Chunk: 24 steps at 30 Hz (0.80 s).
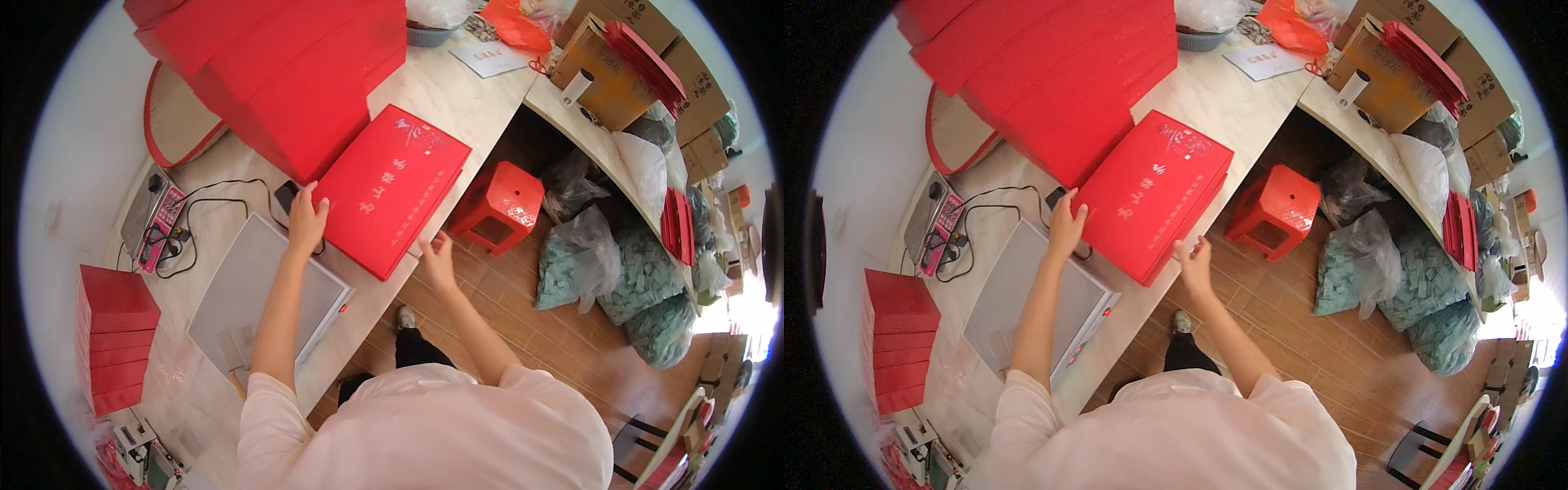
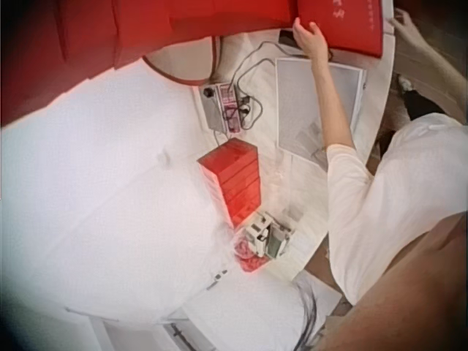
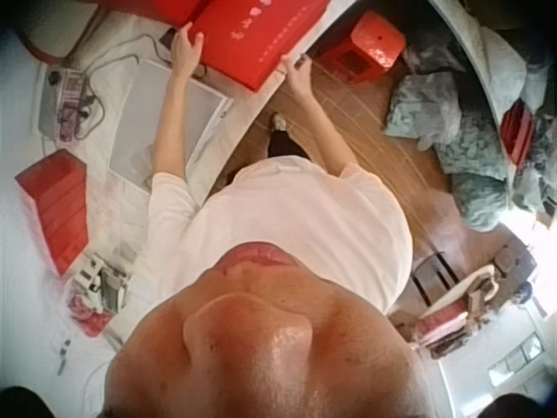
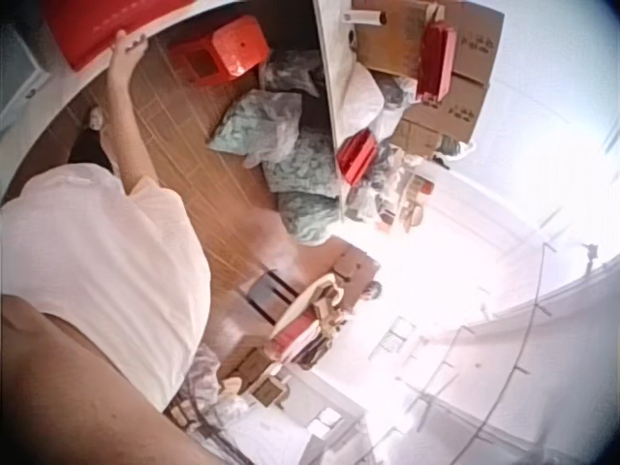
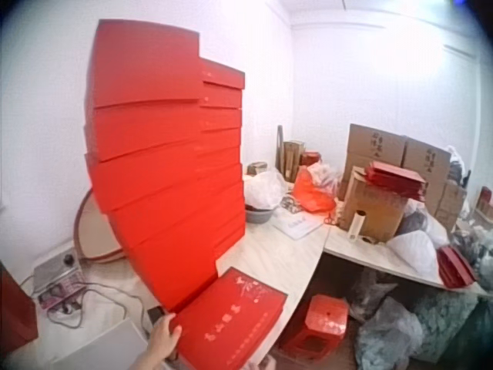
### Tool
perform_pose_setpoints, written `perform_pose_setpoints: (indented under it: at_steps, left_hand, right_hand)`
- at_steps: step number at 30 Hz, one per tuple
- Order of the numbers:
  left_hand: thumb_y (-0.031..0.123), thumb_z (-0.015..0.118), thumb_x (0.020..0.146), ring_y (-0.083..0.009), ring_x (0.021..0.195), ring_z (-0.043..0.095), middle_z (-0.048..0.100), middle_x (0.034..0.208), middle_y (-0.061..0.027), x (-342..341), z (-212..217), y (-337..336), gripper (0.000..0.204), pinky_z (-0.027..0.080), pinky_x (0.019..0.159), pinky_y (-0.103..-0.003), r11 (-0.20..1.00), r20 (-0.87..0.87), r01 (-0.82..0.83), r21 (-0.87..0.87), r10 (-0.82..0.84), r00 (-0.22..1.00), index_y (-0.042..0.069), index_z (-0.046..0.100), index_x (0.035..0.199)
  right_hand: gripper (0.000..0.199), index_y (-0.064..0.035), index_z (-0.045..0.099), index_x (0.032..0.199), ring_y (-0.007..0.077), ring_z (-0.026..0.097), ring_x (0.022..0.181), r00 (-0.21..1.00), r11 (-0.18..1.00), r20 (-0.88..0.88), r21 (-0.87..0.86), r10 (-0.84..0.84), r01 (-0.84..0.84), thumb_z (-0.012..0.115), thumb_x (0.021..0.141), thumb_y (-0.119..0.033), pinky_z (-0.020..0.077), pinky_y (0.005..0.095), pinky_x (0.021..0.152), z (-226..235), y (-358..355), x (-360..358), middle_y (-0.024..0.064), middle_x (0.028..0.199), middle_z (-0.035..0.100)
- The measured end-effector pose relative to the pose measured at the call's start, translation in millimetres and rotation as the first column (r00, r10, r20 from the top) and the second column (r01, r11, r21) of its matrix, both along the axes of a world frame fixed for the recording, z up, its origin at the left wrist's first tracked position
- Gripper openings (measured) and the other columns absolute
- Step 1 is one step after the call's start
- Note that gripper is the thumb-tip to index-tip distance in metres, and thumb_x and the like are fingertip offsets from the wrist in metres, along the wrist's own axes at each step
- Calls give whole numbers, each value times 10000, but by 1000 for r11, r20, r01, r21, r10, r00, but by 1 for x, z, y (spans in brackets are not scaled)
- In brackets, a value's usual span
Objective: The person places red rectangular boxes into clear plastic sleeves on a workbench. They use a flat metal tool to smooth the plastic and press the edges of the sleeves closed. The person handles the boxes and sleeves repeatedly, stacking the wrapped items on the table.
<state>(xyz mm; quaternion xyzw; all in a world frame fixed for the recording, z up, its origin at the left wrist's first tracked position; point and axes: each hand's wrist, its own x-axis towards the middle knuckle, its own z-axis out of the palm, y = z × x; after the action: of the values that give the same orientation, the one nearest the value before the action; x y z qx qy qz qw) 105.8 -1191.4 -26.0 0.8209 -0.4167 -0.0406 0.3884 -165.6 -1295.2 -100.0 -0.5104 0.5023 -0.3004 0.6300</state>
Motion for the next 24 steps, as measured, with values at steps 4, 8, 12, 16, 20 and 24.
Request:
perform_pose_setpoints:
  at_steps: [4, 8, 12, 16, 20, 24]
  left_hand:
    - [279, 605, 916, -393, 1211, 503, 545, 1301, -218, 1, -26, -37, 500, 403, 1026, -454, 945, 80, -192, 264, 177, 981, 18, 497, 1329]
    - [300, 621, 901, -388, 1170, 532, 571, 1243, -220, -36, -7, -32, 490, 439, 984, -437, 941, -6, -106, 321, 114, 993, 14, 533, 1289]
    - [309, 630, 905, -374, 1042, 591, 616, 1064, -213, -100, -19, -2, 450, 469, 928, -407, 981, -250, -51, 185, 97, 963, -11, 557, 1211]
    - [399, 628, 922, -315, 1108, 571, 580, 1135, -209, -165, -48, 16, 517, 447, 960, -397, 999, -658, -51, 14, 48, 751, -5, 521, 1226]
    - [580, 638, 848, -383, 1385, 312, 313, 1464, -275, -195, -71, 24, 914, 292, 1124, -462, 1000, -839, 13, 9, 1, 544, 71, 233, 1491]
    - [661, 650, 785, -451, 1436, 169, 170, 1544, -281, -221, -63, 54, 1124, 183, 1167, -529, 993, -831, 121, -1, -68, 552, 160, 14, 1564]
  right_hand:
    - [1072, -3, 146, 1512, 330, 394, 1318, 997, 970, 65, 236, 44, -58, 741, 803, -545, 391, 426, 1039, 5, -27, 5, 285, 1476, 279]
    - [856, -94, 189, 1515, 211, 497, 1190, 955, 976, 298, 208, 4, -69, 681, 891, -413, 424, 389, 988, -13, -56, 6, 87, 1362, 476]
    - [598, -96, 425, 1364, 211, 544, 1159, 882, 944, 465, 247, 82, -218, 672, 891, -367, 465, 397, 988, 3, -100, -45, 87, 1280, 541]
    - [674, -109, 329, 1482, 266, 495, 1262, 840, 823, 533, 428, 103, -373, 630, 916, -318, 445, 420, 1036, 8, -115, -113, 107, 1410, 475]
    - [706, -30, 458, 1373, 311, 585, 1141, 902, 863, 393, 378, 179, -336, 663, 858, -467, 502, 444, 961, 37, -61, -164, 156, 1315, 564]
    - [736, -125, 351, 1472, 299, 507, 1242, 936, 872, 305, 391, 177, -293, 639, 880, -454, 449, 474, 1021, 48, -12, -204, 131, 1401, 491]
